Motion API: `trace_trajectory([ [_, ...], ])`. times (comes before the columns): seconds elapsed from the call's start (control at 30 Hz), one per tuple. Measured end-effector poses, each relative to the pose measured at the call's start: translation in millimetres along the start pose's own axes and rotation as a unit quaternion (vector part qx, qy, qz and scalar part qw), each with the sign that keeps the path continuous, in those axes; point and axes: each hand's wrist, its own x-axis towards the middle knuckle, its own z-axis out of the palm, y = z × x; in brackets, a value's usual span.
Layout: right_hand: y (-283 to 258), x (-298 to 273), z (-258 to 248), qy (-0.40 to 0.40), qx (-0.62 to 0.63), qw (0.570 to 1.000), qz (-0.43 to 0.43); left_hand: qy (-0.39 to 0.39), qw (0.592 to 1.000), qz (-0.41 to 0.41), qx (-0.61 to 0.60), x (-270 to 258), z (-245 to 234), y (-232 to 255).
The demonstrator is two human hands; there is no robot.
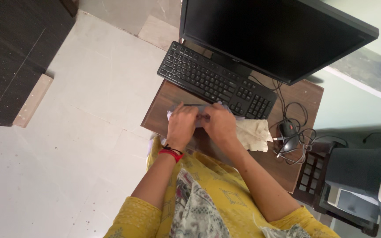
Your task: The person picks up several markers and places them into a pencil pouch. They then wipe a ledge, a plush toy, and the pencil pouch using a cloth before placing the markers back into the plush toy's holder.
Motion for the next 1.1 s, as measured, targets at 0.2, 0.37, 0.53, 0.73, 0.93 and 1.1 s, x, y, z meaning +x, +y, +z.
trace_trajectory([
  [0.2,-3,4,-11,-0.015,0.041,0.998,0.055,0.011,0.999,-0.019,-0.026,2,-3,3],
  [0.37,-3,8,-18,-0.038,0.024,0.996,0.075,0.01,0.998,-0.042,-0.044,2,-3,3],
  [0.53,0,10,-29,-0.067,0.024,0.991,0.112,0.004,0.997,-0.061,-0.045,3,-2,2],
  [0.73,21,9,-32,-0.056,0.012,0.992,0.109,0.001,0.996,-0.076,-0.047,4,-5,3],
  [0.93,54,2,-40,-0.041,0.041,0.988,0.143,-0.01,0.996,-0.088,-0.031,4,-10,6],
  [1.1,61,-3,-42,-0.02,0.059,0.993,0.103,-0.013,0.997,-0.072,-0.031,6,-16,10],
])
